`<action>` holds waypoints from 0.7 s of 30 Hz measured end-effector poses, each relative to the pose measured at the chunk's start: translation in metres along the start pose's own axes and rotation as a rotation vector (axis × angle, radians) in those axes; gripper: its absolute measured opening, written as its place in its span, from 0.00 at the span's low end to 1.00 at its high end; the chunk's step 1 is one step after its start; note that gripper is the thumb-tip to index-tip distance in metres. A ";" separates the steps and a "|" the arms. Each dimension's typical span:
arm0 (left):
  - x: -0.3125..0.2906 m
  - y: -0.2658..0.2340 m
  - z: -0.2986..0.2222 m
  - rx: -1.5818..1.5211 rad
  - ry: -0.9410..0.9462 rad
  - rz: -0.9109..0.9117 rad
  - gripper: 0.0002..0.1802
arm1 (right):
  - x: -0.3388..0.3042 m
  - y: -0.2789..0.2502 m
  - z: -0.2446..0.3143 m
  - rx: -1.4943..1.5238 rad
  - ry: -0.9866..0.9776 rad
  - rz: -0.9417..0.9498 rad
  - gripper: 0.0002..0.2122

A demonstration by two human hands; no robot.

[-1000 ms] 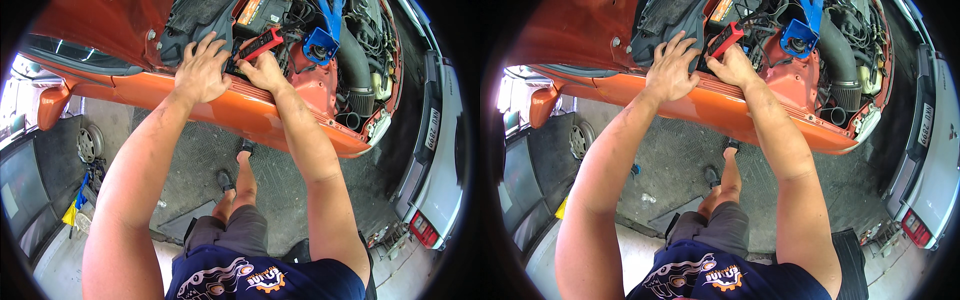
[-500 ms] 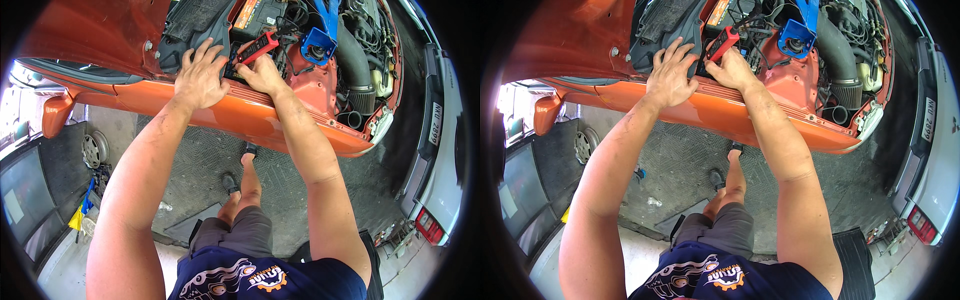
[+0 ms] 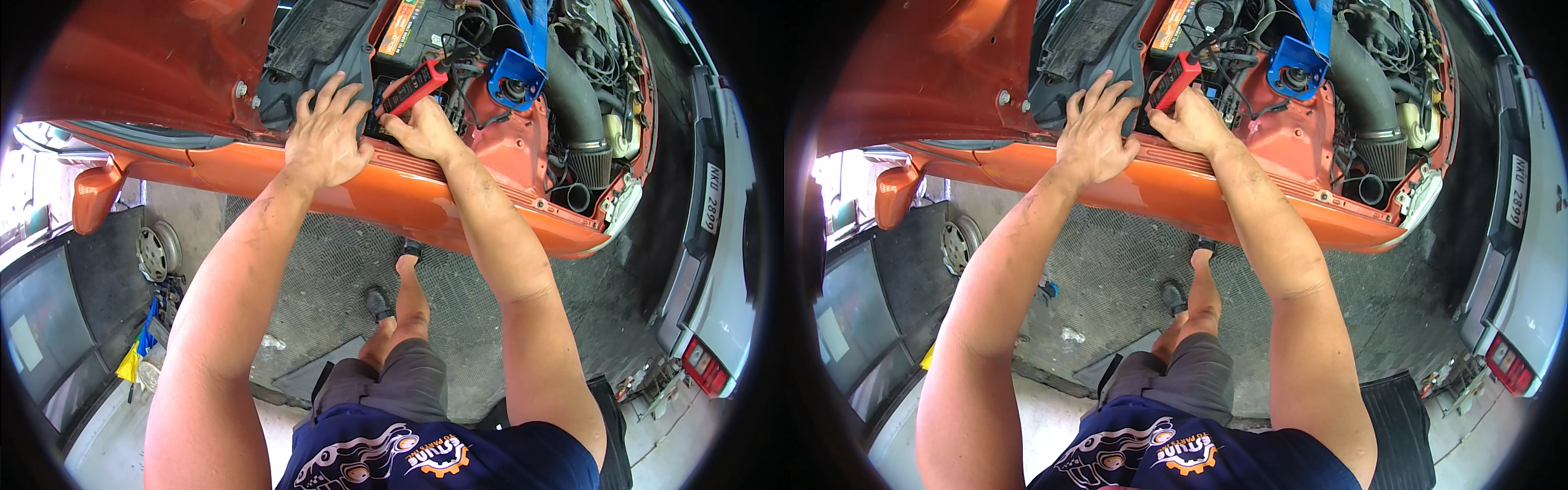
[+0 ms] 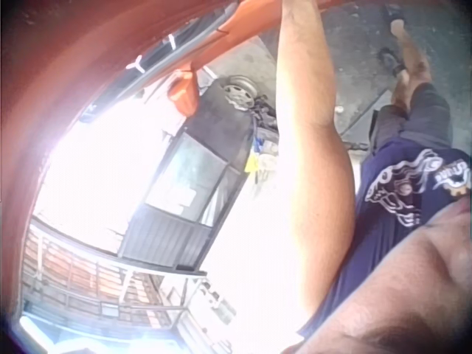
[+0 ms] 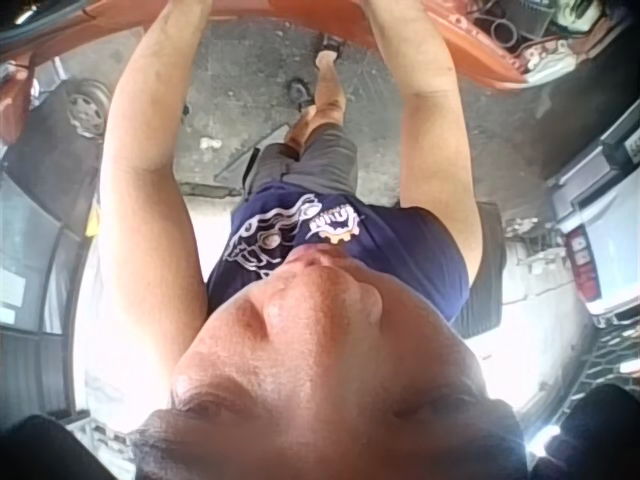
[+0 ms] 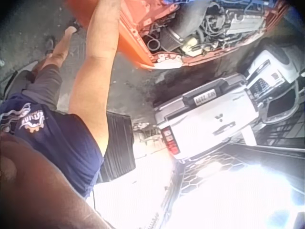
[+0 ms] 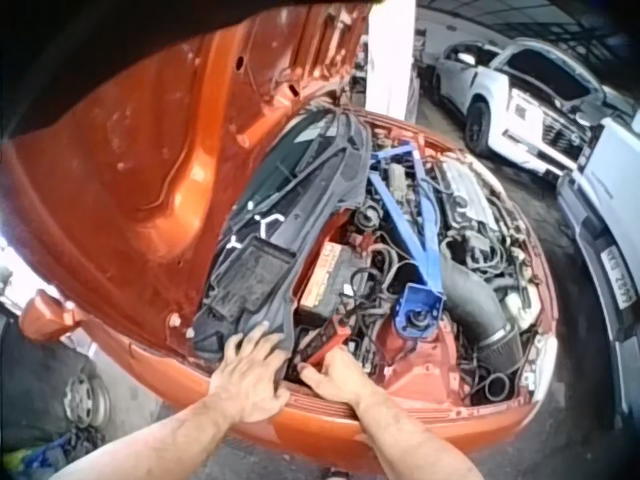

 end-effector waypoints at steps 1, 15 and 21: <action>0.000 0.000 0.000 0.000 0.000 0.005 0.32 | 0.000 0.000 0.000 0.000 0.009 0.001 0.16; 0.002 0.000 0.000 0.008 0.001 0.007 0.32 | 0.002 0.002 -0.007 0.124 0.135 0.007 0.14; 0.001 -0.002 0.000 -0.004 0.005 0.010 0.31 | -0.001 -0.002 -0.001 -0.058 0.017 -0.089 0.14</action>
Point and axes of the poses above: each hand's wrist, its own x-axis towards the middle knuckle, its own y-axis out of the palm, z = x × y, the point moved 1 cm from there along x, towards the middle knuckle, and after that the axes turned 12 degrees about y, right-handed, at the moved point
